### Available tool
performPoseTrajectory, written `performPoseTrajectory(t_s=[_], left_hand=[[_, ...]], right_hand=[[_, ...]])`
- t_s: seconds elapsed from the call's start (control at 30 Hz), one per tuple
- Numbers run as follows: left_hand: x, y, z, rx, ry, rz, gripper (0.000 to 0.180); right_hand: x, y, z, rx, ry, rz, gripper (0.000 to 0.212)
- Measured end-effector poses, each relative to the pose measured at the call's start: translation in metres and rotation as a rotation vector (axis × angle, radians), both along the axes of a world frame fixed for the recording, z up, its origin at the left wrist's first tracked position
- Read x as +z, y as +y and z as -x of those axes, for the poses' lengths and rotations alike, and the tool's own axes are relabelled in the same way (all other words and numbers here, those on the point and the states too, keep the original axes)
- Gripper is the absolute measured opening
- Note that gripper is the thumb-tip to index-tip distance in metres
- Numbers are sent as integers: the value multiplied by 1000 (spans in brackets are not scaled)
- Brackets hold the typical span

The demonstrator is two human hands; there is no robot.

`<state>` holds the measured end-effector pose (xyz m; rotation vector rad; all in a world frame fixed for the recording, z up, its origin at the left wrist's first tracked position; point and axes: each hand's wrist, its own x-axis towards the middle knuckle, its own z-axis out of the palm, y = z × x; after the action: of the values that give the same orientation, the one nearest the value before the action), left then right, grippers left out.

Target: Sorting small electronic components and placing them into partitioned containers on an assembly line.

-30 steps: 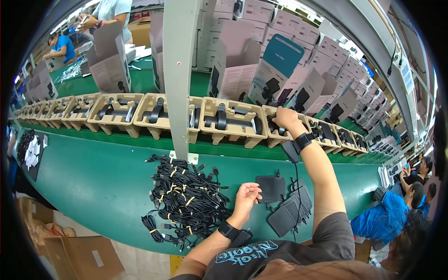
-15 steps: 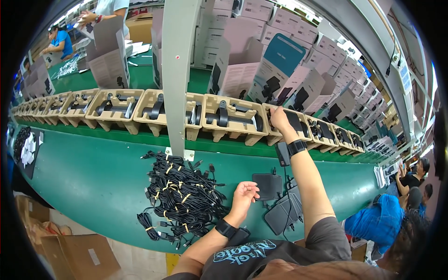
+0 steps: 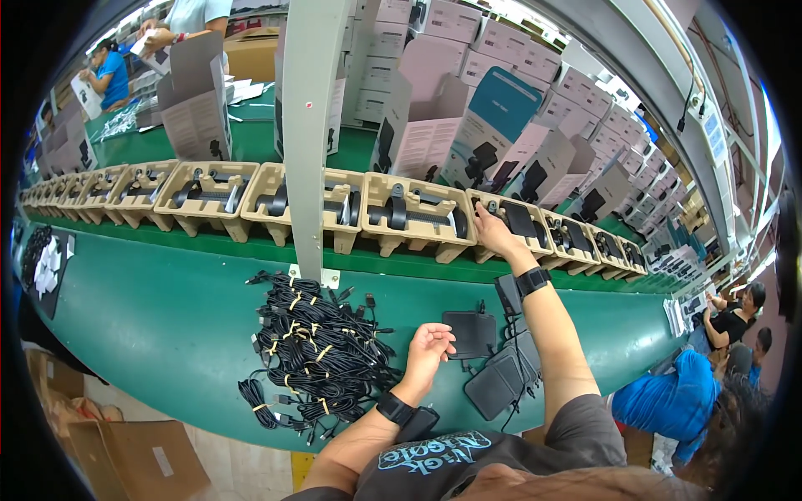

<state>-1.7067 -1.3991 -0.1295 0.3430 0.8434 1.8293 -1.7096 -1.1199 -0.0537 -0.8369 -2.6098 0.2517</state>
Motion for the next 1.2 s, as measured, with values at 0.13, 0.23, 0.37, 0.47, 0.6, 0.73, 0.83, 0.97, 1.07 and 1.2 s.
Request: performPoseTrajectory(t_s=[0.13, 0.23, 0.37, 0.47, 0.6, 0.73, 0.83, 0.97, 1.07, 1.2], left_hand=[[-4, -2, 3, -7, -3, -7, 18], [-1, -4, 6, -12, 15, 7, 18], [1, -8, 8, -6, 13, -7, 17], [-1, -10, 13, -10, 10, 23, 17], [-1, -12, 14, -14, 25, 32, 17], [0, -12, 20, 2, 41, 26, 18], [1, -13, 24, 15, 62, 22, 18], [0, -16, 29, 95, 65, 72, 18], [-3, -18, 31, 170, 74, 96, 18], [-9, -18, 30, 179, 104, 122, 20]], right_hand=[[12, -2, 0, -36, -162, -23, 40], [29, -23, -1, -85, -289, -558, 33], [2, 9, 0, -59, -168, -434, 20], [3, 2, 11, -133, -255, -484, 15], [3, 6, 17, -175, -132, -439, 15], [-5, 12, 9, -125, -2, -243, 17], [2, 1, 2, -94, -155, -360, 22], [28, -58, -12, -37, -32, -633, 24], [37, -108, -34, 60, -224, -309, 31], [27, -159, -51, -8, -758, 42, 62]])
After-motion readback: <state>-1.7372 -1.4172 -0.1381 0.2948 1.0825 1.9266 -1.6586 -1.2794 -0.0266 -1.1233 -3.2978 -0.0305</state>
